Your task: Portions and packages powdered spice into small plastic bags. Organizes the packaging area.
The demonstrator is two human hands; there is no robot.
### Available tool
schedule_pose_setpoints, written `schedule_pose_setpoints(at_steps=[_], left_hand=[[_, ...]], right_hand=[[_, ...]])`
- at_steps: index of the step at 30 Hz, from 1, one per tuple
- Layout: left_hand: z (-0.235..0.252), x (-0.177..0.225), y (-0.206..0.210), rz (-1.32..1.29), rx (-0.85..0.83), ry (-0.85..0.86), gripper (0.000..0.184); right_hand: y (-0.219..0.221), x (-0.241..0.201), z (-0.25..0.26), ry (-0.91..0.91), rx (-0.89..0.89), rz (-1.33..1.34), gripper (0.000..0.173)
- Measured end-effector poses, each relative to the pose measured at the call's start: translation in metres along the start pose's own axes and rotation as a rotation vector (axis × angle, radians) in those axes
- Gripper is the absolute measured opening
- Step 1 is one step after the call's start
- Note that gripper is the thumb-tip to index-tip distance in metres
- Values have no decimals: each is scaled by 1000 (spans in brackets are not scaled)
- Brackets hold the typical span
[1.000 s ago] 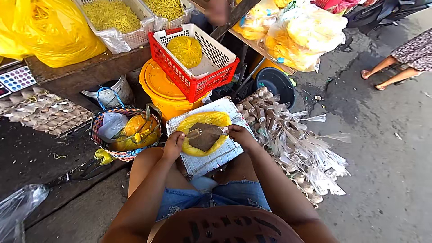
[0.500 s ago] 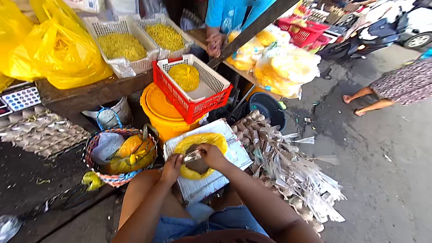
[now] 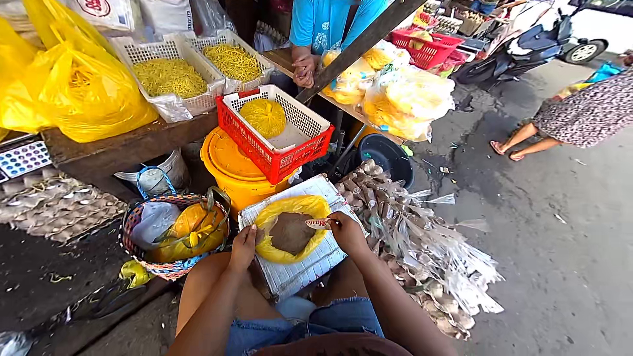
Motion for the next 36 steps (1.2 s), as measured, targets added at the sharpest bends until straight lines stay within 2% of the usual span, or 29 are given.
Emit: schedule_pose_setpoints(at_steps=[3, 5, 11, 14, 18, 22, 27, 34, 36], left_hand=[[0, 6, -1, -34, 10, -10, 33], [-3, 8, -1, -76, -7, -31, 32], [0, -6, 2, -277, -58, -51, 20], [-3, -7, 2, -297, -88, -17, 11], [-4, -5, 5, -234, -129, 24, 13], [-2, -3, 10, -221, -153, 20, 15], [-2, -2, 14, -207, -177, 34, 17], [-5, 0, 14, -164, -185, 51, 18], [-5, 1, 16, -134, -185, 67, 26]], right_hand=[[28, 33, -7, 135, -107, -25, 26], [43, 38, -12, 173, -136, -1, 27], [97, 48, -10, 275, -144, 274, 26], [96, 51, -9, 327, -132, 399, 24], [68, 46, -3, 337, -116, 503, 19], [37, 30, 6, 291, -109, 631, 15], [20, 7, 19, 223, -161, 637, 12], [49, -33, 29, -12, -320, 313, 22], [60, -53, 24, -105, -360, 177, 27]])
Point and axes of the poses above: each hand's wrist, its own z-axis towards the middle knuckle, its own y-axis out of the palm, x = y × z, the point moved 6 cm from there along z, towards the middle knuckle, and after that the axes turned 6 degrees about x, right-handed, at the moved point
